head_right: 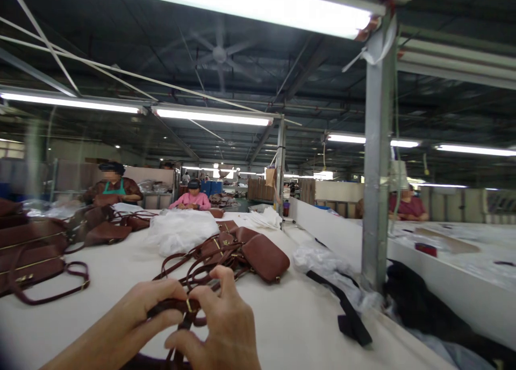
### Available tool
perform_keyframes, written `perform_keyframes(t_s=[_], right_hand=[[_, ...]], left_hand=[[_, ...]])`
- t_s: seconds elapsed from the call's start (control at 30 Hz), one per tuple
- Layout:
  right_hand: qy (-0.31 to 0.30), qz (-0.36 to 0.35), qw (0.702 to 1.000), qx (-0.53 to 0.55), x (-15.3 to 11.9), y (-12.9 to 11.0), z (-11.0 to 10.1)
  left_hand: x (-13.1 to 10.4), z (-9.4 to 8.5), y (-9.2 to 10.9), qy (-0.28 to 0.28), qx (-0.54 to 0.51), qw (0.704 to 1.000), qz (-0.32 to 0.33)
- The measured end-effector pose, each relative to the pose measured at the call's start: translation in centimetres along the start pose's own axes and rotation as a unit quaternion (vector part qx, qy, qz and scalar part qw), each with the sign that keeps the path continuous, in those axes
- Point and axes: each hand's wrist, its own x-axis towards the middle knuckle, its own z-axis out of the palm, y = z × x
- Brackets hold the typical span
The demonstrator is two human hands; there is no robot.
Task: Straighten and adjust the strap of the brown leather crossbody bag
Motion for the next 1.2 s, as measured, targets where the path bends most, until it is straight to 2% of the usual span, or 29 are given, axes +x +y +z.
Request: perform_keyframes(t_s=[0.07, 0.13, 0.27, 0.37, 0.43, 0.5, 0.6, 0.77, 1.03, 1.1, 1.2], right_hand=[[0.004, -0.005, 1.000, -0.029, -0.3, 0.2, 0.0], [-0.019, -0.009, 0.999, -0.028, -0.4, 0.5, -0.2], [-0.052, 0.001, 0.999, -0.017, -0.1, 0.9, -0.4], [-0.102, 0.055, 0.988, 0.107, 0.4, 0.9, -0.1], [-0.161, 0.103, 0.956, 0.223, 0.5, 1.0, 0.2], [-0.187, 0.116, 0.932, 0.288, 0.6, 1.1, 0.4], [-0.179, 0.093, 0.933, 0.299, 0.7, 1.5, 0.2], [-0.215, 0.096, 0.919, 0.318, 1.0, 1.8, -0.3], [-0.262, 0.108, 0.891, 0.355, 0.9, 1.8, -1.0], [-0.256, 0.088, 0.897, 0.348, 0.9, 1.5, -1.6], [-0.208, 0.030, 0.941, 0.264, 1.0, 1.0, -2.2]], left_hand=[[0.3, 0.3, 0.6, -0.011, 0.005, 1.000, -0.004], [0.5, 0.5, 0.9, -0.013, 0.028, 1.000, 0.003], [0.8, 0.3, 0.6, -0.040, 0.075, 0.995, 0.044], [0.9, -0.3, 0.4, -0.055, 0.081, 0.994, 0.043], [0.9, -0.6, 0.4, -0.055, 0.076, 0.995, 0.029], [0.9, -0.9, 0.5, -0.053, 0.067, 0.996, 0.020], [1.0, -1.2, 0.4, -0.059, 0.058, 0.996, 0.035], [0.6, -1.1, -0.2, -0.095, 0.056, 0.993, 0.052], [-0.1, -0.9, -0.3, -0.065, 0.103, 0.991, 0.062], [-0.1, -1.1, -0.3, -0.062, 0.100, 0.991, 0.071], [-0.2, -1.2, -0.2, -0.039, 0.088, 0.992, 0.086]])
